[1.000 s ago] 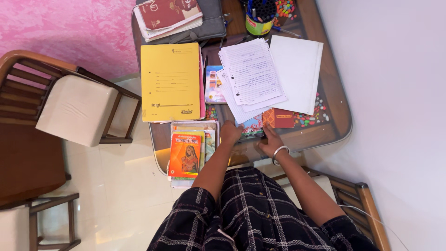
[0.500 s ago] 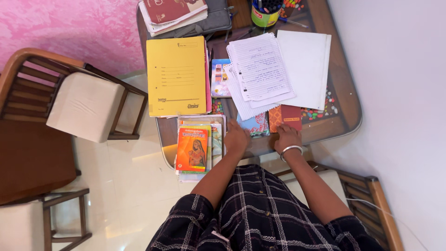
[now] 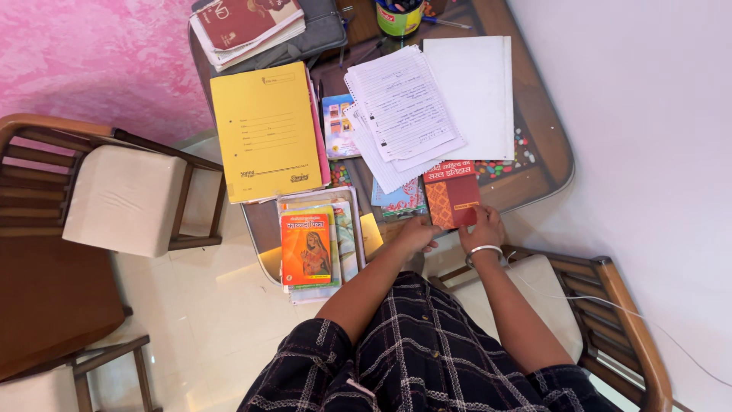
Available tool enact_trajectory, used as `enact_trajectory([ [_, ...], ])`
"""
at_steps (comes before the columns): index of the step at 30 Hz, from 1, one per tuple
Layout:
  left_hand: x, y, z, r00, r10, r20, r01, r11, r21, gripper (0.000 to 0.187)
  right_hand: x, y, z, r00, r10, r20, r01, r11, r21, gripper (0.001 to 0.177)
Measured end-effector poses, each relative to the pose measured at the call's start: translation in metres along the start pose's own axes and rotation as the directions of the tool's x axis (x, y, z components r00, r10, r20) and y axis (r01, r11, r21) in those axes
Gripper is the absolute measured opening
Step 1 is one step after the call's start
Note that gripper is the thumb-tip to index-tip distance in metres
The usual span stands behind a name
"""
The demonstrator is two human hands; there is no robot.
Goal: The person organizes stationery items on a glass table. They stack books and notebooks, arrange papers, place pens into a holder, and move a monitor to clear space.
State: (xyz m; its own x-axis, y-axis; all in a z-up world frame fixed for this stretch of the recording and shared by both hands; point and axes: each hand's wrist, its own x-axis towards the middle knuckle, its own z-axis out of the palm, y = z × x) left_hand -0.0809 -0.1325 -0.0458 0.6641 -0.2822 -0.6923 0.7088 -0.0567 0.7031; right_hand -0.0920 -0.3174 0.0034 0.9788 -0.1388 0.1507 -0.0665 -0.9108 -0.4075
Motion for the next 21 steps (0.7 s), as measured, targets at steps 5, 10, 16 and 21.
enact_trajectory([
  [5, 0.018, -0.01, 0.007, 0.995, -0.003, -0.097, 0.005, 1.0, 0.021, 0.03, -0.006, 0.045, 0.02, 0.967, 0.128, 0.219, -0.15, 0.985, 0.086, 0.028],
  [10, -0.005, 0.024, 0.011, 0.963, -0.18, 0.198, 0.18, 0.983, 0.017, 0.023, -0.018, 0.064, 0.027, 0.873, 0.399, 0.28, -0.487, 0.713, 0.505, 0.04],
  [16, -0.056, 0.056, -0.029, 0.939, -0.009, 0.344, -0.217, 0.761, 0.612, 0.039, -0.024, 0.054, -0.01, 0.624, 0.116, 0.772, -0.772, -0.059, 0.633, 0.039],
  [21, -0.072, 0.025, -0.084, 0.882, 0.451, 0.138, -0.471, 0.856, 0.211, 0.054, -0.024, -0.008, -0.006, 0.636, -0.057, 0.77, -0.765, 0.079, 0.639, 0.044],
])
